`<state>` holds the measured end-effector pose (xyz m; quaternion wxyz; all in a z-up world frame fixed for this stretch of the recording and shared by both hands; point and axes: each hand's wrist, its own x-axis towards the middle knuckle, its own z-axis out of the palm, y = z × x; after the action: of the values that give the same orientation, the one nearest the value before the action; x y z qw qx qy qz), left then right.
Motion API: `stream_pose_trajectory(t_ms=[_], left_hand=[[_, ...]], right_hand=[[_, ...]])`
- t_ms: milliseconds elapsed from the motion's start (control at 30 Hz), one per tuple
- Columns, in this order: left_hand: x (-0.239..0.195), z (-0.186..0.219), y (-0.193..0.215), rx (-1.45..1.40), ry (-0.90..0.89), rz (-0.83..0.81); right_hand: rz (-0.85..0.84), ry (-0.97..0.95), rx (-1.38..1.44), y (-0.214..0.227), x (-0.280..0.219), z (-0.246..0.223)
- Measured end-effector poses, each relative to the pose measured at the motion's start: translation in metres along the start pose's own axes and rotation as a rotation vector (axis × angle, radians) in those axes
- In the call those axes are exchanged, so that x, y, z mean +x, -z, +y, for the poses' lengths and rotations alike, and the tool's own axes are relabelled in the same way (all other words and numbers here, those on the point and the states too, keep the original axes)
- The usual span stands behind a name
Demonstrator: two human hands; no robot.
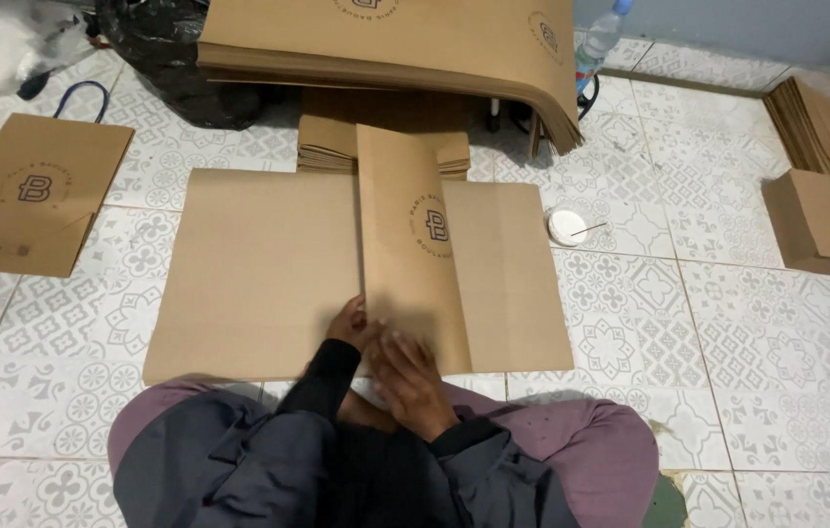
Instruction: The person sits on the floor and assembles brown paper bags. They fold the bag flat, apply glue to the center seam using a small stick, and press the sides together to seal it. The person repeats this process for multiple bags.
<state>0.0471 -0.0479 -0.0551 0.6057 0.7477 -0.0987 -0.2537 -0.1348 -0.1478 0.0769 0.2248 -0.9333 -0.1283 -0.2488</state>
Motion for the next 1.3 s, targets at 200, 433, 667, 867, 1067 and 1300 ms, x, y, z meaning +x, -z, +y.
stream_pose_trajectory(t_ms=[200,433,667,867,1067,1300], left_hand=[[0.015,-0.004,0.051,-0.281,0.073,0.132],[0.019,0.002,0.091,-0.234,0.076,0.317],[-0.003,0.012,0.106,0.179,0.262,0.435],[-0.017,0.029,0.113,0.29,0.327,0.519],[-0.027,0.064,0.103,0.336,0.335,0.511],[-0.018,0.045,0.104,0.43,0.303,0.508]], right_hand=[[0.238,-0.242,0.046,0.006,-0.002,0.055],[0.241,-1.124,0.482,-0.007,0.022,0.158],[0.041,-0.896,0.499,-0.023,0.088,0.149],[-0.136,-0.851,0.344,-0.036,0.111,0.129],[-0.223,-0.78,0.148,-0.045,0.111,0.13],[-0.27,-0.697,-0.07,-0.068,0.101,0.145]])
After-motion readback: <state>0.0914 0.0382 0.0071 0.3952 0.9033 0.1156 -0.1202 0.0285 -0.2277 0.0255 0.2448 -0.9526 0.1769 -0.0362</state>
